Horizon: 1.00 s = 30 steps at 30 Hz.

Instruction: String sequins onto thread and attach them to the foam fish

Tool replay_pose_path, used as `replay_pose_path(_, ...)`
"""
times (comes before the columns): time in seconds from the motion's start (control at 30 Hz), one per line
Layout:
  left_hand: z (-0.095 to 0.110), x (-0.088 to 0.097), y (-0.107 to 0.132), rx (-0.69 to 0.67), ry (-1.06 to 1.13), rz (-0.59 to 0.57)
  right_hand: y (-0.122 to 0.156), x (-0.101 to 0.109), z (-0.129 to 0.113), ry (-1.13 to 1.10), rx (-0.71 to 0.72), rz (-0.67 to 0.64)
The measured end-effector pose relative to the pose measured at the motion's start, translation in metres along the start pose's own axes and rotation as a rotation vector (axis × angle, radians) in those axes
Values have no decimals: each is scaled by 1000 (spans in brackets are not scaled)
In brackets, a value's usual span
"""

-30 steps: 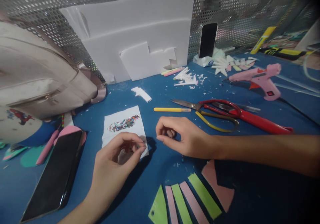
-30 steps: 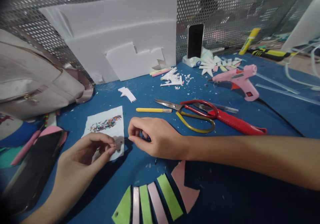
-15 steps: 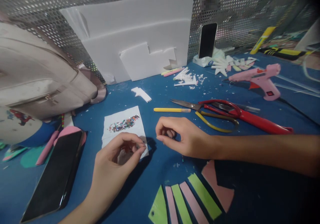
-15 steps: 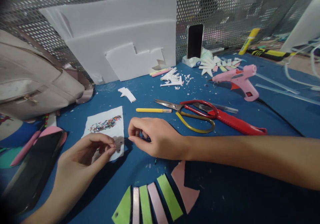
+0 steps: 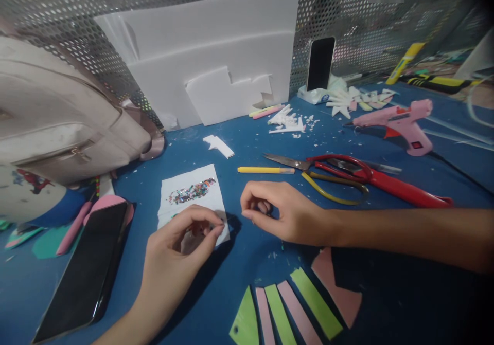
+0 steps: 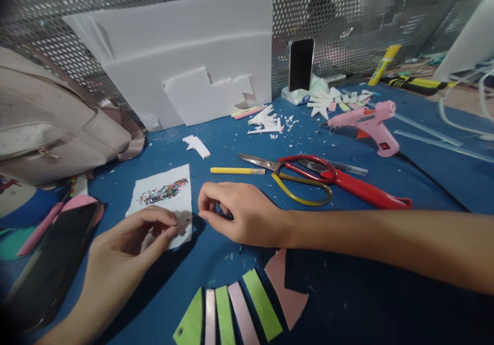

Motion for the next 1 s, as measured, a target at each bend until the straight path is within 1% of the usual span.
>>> replay_pose_path(0.3, 0, 3, 1, 2, -20, -7, 1, -3, -5, 16, 53, -27)
replay_pose_path(0.43, 0, 2, 0, 8, -11, -5, 1, -5, -9, 23, 96, -47)
replay_pose_path(0.57, 1, -2, 0, 1, 29, -33, 1, -9, -11, 32, 120, -85)
replay_pose_path(1.0, 6, -4, 1, -46, 110, -40, 1, -9, -8, 57, 92, -73)
Point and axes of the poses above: each hand's wrist, its own y-axis away from the middle knuckle, its own x-axis out of the back of the hand, z = x × y, the point moved 9 cm from there along -y, towards the middle knuckle, and after that the axes turned 1 degree about x, right-handed, at the moved point
